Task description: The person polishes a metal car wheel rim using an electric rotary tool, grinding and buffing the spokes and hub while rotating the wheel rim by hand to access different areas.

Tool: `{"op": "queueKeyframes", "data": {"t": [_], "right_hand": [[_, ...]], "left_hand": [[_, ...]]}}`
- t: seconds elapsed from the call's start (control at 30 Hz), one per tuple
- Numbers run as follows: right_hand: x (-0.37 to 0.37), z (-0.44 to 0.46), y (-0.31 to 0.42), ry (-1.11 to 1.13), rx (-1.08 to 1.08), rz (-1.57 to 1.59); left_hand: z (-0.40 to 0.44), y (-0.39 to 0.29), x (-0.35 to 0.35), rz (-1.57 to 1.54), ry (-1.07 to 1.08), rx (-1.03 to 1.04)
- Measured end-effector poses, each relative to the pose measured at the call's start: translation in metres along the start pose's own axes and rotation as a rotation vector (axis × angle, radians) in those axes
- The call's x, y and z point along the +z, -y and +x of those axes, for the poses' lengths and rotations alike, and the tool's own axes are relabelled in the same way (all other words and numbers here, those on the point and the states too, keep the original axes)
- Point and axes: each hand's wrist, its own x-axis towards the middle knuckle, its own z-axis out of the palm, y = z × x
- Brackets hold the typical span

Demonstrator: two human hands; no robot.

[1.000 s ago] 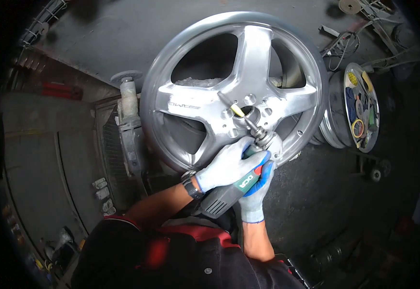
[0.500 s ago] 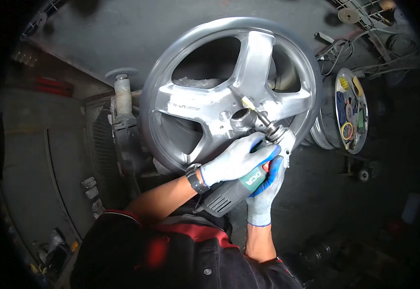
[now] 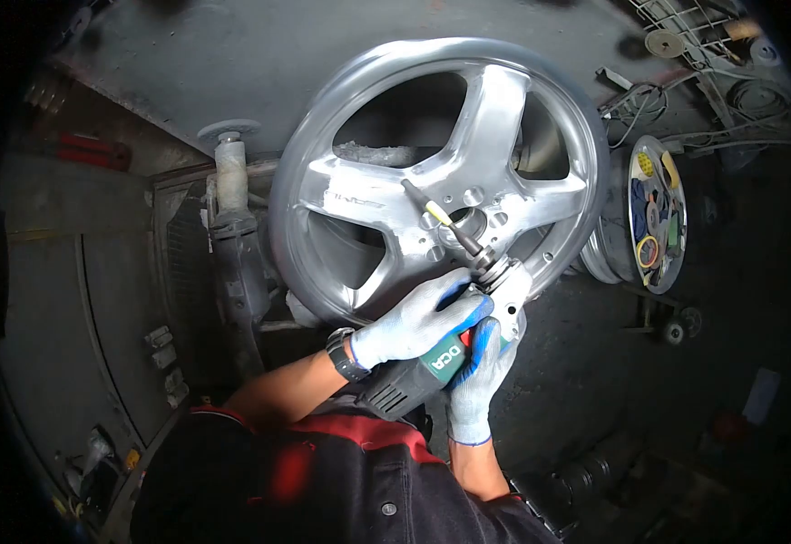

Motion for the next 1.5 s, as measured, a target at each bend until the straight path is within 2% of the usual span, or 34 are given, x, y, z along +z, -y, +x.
{"op": "queueKeyframes", "data": {"t": [0.13,0.27,0.4,0.47,0.57,0.73,0.8,0.93,1.03,1.27,1.5], "right_hand": [[0.0,0.002,0.002,0.003,0.153,0.158],[0.006,0.006,0.018,0.014,0.178,0.194],[0.006,0.018,0.027,-0.042,0.058,0.061],[0.013,0.021,0.034,-0.088,-0.133,-0.085],[0.016,0.019,0.037,-0.112,-0.164,-0.188],[0.015,0.005,0.027,-0.12,-0.173,-0.309],[0.018,-0.002,0.024,-0.09,-0.186,-0.285],[0.019,-0.009,0.021,-0.066,-0.128,-0.251],[0.026,-0.006,0.033,0.02,-0.023,-0.127],[0.008,0.006,0.021,-0.032,0.217,0.203],[-0.002,0.03,0.011,-0.069,0.074,0.226]], "left_hand": [[-0.005,-0.002,0.002,0.181,-0.09,-0.021],[0.005,-0.011,0.006,0.043,-0.044,-0.01],[0.028,-0.013,0.005,0.039,0.051,0.059],[0.034,-0.014,0.003,0.012,0.082,0.07],[0.039,0.0,0.001,-0.169,0.156,0.096],[0.02,0.013,-0.005,-0.129,0.102,0.084],[0.01,0.015,-0.004,-0.125,-0.007,0.107],[-0.007,0.002,-0.012,-0.133,0.049,-0.022],[-0.01,-0.008,-0.007,-0.09,0.01,-0.008],[0.006,-0.009,0.005,0.096,-0.054,0.0],[0.042,-0.007,0.01,0.162,0.059,0.001]]}}
